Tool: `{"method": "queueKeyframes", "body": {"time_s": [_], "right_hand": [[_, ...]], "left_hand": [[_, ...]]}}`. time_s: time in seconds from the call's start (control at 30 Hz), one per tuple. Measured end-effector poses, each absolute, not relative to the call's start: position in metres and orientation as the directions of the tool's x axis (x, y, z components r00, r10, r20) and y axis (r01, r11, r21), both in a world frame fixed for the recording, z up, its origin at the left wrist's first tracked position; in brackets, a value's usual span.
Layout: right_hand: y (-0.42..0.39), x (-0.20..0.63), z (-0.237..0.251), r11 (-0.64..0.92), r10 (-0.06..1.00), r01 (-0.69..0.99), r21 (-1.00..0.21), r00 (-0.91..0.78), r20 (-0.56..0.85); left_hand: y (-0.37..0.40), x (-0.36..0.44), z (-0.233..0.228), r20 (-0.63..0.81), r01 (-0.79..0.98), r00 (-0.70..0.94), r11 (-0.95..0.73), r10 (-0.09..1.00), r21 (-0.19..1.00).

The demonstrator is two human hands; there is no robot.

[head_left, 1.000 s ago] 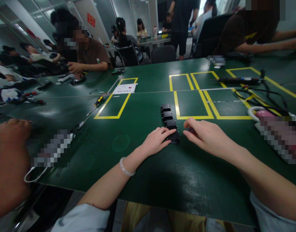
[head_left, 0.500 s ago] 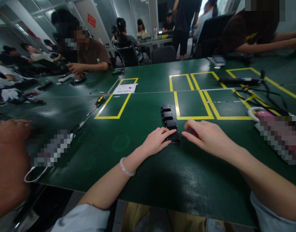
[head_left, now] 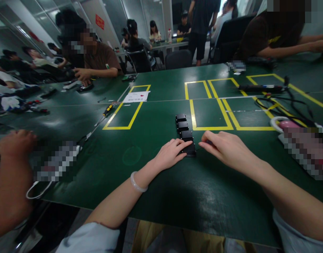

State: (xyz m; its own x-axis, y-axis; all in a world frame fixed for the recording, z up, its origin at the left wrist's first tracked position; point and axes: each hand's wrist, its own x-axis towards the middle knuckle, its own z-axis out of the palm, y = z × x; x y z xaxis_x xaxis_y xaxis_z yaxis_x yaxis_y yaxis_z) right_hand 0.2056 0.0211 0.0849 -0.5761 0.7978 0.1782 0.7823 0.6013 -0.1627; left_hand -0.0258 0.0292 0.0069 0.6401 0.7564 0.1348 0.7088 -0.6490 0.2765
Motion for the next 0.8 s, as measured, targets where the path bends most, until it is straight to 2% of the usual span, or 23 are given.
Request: {"method": "queueKeyframes", "body": {"time_s": [0.1, 0.27, 0.47, 0.67, 0.8], "right_hand": [[0.0211, 0.2058, 0.0844, 0.599, 0.799, 0.786, -0.156, -0.573, 0.181], [0.0196, 0.2064, 0.0838, 0.607, 0.794, 0.765, -0.216, -0.571, 0.209], [0.0209, 0.2058, 0.0836, 0.584, 0.808, 0.799, -0.146, -0.556, 0.194], [0.0192, 0.2052, 0.0859, 0.566, 0.824, 0.796, -0.214, -0.540, 0.170], [0.0201, 0.2060, 0.0853, 0.578, 0.815, 0.795, -0.183, -0.552, 0.177]], "left_hand": [[0.0293, -0.0258, 0.0064, 0.139, 0.708, 0.640, -0.650, 0.756, 0.275], [0.0293, -0.0261, 0.0063, 0.135, 0.711, 0.636, -0.645, 0.760, 0.281], [0.0291, -0.0262, 0.0063, 0.139, 0.711, 0.638, -0.649, 0.758, 0.271], [0.0292, -0.0258, 0.0072, 0.133, 0.711, 0.639, -0.647, 0.758, 0.276], [0.0294, -0.0259, 0.0068, 0.134, 0.713, 0.637, -0.646, 0.759, 0.274]]}}
